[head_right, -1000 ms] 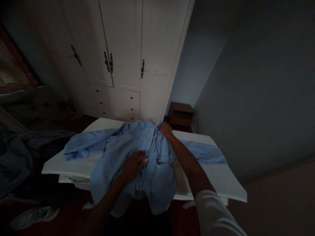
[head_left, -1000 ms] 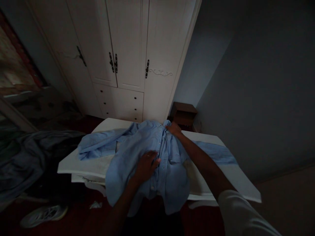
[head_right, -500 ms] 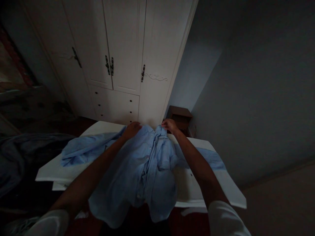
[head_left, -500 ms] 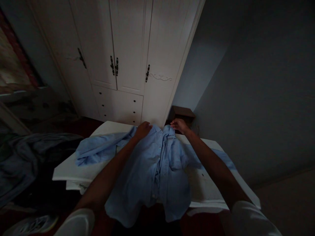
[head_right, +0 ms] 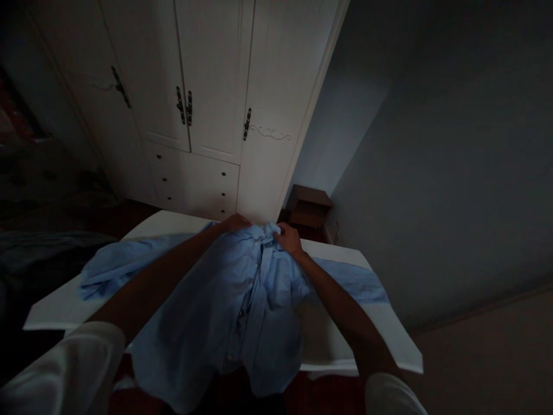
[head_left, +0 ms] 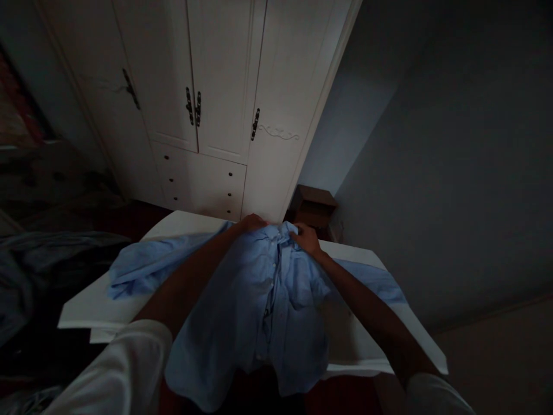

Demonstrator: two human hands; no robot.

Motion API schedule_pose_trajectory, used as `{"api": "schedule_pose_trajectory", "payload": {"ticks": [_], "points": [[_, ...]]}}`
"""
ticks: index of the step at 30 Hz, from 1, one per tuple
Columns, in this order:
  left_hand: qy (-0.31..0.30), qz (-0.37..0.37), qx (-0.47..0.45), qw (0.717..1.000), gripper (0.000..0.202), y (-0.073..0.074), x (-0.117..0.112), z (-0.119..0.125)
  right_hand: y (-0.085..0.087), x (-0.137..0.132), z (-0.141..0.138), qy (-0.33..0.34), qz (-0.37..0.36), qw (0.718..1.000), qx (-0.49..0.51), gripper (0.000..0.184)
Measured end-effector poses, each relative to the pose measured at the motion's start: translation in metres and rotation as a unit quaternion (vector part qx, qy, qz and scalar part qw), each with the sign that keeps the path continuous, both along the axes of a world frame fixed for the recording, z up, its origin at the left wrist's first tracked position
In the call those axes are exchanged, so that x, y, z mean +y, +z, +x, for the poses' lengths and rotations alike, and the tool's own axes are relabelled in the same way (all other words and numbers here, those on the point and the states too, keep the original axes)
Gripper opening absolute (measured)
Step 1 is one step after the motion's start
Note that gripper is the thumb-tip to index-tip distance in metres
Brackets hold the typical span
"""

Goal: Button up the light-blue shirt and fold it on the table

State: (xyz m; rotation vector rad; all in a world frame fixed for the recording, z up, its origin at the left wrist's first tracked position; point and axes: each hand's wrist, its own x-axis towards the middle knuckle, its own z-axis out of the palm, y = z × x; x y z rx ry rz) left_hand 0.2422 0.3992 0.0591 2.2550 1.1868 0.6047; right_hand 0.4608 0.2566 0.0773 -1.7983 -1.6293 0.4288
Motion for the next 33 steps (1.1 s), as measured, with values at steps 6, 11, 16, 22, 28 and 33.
{"api": "schedule_pose_trajectory", "payload": {"ticks": [6, 11, 16, 22, 28, 33], "points": [[0.013, -0.039, 0.141, 0.989, 0.065, 0.003, -0.005, -0.013, -0.016, -0.032, 0.006, 0.281, -0.219, 0.914, 0.192, 0.048], [-0.02, -0.046, 0.193, 0.98, 0.047, 0.01, -0.015, -0.013, -0.007, -0.008, 0.015, 0.113, -0.108, 0.969, 0.189, 0.042], [-0.075, 0.03, 0.211, 0.974, 0.032, 0.032, -0.017, -0.011, 0.013, 0.005, -0.002, 0.185, -0.077, 0.98, 0.007, 0.035], [-0.114, 0.105, 0.192, 0.969, 0.054, 0.062, -0.01, -0.033, 0.029, 0.011, 0.004, 0.079, -0.114, 0.989, -0.042, 0.017], [-0.015, 0.233, 0.169, 0.957, 0.049, 0.079, -0.002, -0.035, 0.03, 0.04, 0.017, -0.069, -0.043, 0.997, 0.004, 0.034], [0.05, 0.233, 0.222, 0.946, 0.046, 0.057, -0.013, -0.012, 0.007, 0.059, -0.002, -0.053, -0.062, 0.996, 0.039, 0.019]]}}
